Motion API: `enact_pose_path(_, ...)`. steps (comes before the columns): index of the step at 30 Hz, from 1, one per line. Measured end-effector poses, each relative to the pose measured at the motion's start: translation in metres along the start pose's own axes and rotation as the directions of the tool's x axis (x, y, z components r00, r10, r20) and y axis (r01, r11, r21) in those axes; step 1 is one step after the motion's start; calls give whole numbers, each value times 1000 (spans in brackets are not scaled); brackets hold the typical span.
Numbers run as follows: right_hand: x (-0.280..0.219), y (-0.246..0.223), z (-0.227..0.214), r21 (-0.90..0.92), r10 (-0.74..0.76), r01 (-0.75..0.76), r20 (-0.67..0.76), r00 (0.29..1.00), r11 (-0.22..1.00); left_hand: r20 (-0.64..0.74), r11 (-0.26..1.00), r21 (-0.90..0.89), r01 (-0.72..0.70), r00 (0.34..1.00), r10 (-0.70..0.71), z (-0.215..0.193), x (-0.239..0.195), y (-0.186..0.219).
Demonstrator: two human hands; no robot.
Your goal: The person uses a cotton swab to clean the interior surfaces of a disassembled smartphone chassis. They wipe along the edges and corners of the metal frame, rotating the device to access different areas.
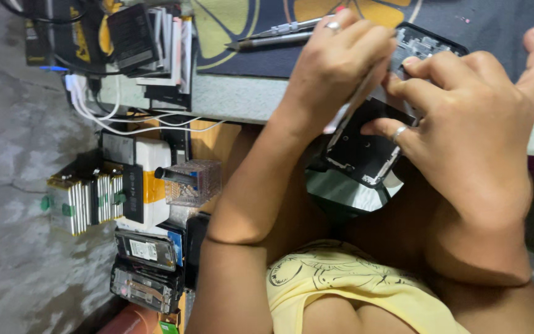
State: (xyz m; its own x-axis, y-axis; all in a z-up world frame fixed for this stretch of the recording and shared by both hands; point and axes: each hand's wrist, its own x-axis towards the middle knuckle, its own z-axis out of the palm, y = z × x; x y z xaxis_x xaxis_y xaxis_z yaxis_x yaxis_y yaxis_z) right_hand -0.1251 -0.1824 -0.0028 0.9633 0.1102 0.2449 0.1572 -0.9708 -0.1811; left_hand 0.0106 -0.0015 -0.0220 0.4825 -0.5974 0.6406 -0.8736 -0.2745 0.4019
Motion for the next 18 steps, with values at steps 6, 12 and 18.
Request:
enact_pose_path(6,-3,3,4,8,-4,4,-11,1000,1000,2,998,-42,-54,999,55,-2,-3,-5)
enact_pose_path(12,-2,0,3,44,-5,6,-21,1000,999,-9,998,62,19,1000,-19,-4,1,1)
enact_pose_path(18,2,-8,1,236,40,-47,35,999,971,-121,995,51,81,990,-75,-23,-7,13)
